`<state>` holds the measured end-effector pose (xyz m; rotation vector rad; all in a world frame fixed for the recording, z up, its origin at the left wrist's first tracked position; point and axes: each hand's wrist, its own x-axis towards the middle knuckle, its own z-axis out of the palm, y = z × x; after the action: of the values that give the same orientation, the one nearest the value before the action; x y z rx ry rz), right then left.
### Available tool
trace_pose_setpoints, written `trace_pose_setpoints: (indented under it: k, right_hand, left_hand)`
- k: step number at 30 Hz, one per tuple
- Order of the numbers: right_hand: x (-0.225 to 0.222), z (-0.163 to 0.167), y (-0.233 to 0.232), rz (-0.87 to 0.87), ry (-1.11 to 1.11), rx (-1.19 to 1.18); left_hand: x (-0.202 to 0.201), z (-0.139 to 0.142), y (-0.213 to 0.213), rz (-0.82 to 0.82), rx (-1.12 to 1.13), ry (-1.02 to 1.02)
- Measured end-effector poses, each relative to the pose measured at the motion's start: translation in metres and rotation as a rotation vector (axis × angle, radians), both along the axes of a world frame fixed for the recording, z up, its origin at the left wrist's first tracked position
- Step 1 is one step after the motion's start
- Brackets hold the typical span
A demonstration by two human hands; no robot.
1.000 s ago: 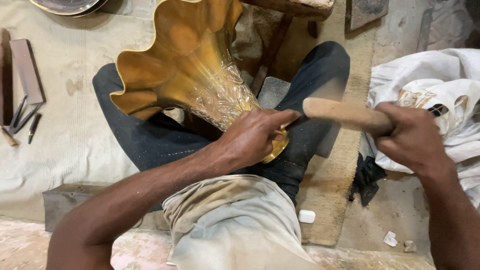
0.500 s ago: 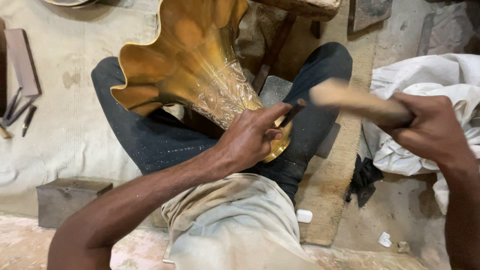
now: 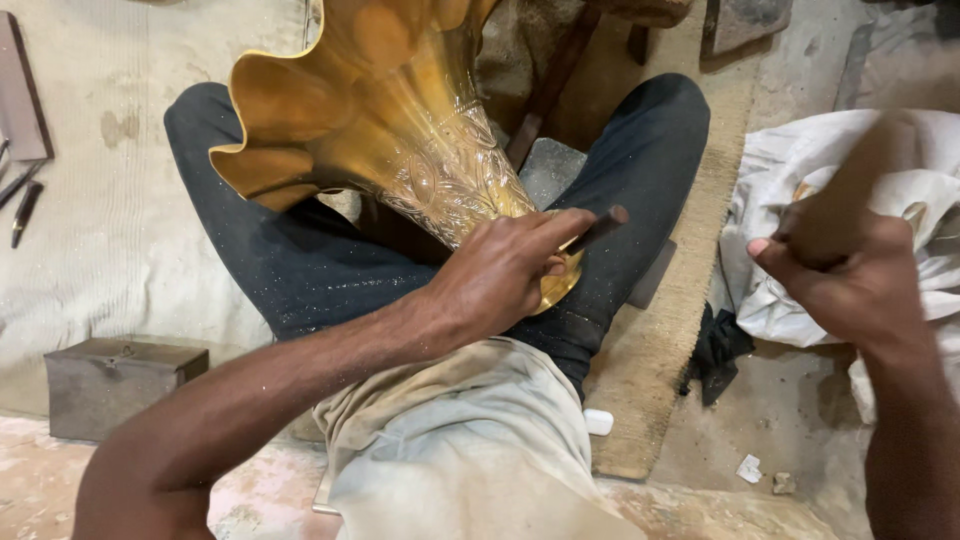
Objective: The person sits on the floor with a large brass vase on their lap and strikes a chisel with a wooden mallet to carve decorative patterns into the vase's surface, repositioning the vase between sections. They then use a red marking tool to mark the base area of the vase.
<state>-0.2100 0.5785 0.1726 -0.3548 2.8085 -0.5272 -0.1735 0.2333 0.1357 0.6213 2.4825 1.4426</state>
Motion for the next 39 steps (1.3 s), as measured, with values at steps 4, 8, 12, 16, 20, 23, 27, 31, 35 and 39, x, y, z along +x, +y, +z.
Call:
trace_pose_setpoints:
  k: [4,8,12,16,20,23,27,31,35,39]
  right_hand:
    - [-0.013,0.003,0.002,0.006,-0.098,0.063]
    - [-0.011,0.005,0.001,0.085,-0.082,-0.003]
    - [0.0,0.005,0.003,-0.012,-0.1,-0.229]
    - [0.009,-0.005,0.008,0.117,0.098,0.24]
    - [0.021,-0.025,0.003,-0.014,0.13,-0.22]
    - [0.023,-0.027,0.0,0.145,0.258,-0.068]
    - [0.022,-0.012,-0.008,0.14,0.254,-0.216]
    - [0.01,-0.005,-0.024,0.059,0.256,-0.292]
    - [-0.002,-0.004,-0.03,0.323,0.464,-0.048]
    - [0.002,-0.009,-0.023,0.267,0.395,-0.247]
  left_hand:
    - [0.007,-0.008,-0.001,0.069,0.059,0.03]
    - [0.011,-0.014,-0.002,0.072,0.161,-0.085]
    - [0.011,-0.014,-0.008,0.042,0.198,0.007]
    - [0.008,-0.013,-0.005,-0.011,0.056,-0.044]
    - [0.009,-0.016,-0.001,-0.053,-0.017,-0.052]
    - [0.011,-0.017,-0.004,-0.047,-0.047,0.024]
    - [0.017,-0.016,-0.01,0.01,-0.005,0.027]
    - [0.024,-0.015,-0.015,0.059,0.012,-0.046]
    - [0.027,-0.02,-0.018,0.078,0.055,0.021]
    - [0.027,-0.028,-0.015,0.045,0.091,-0.043]
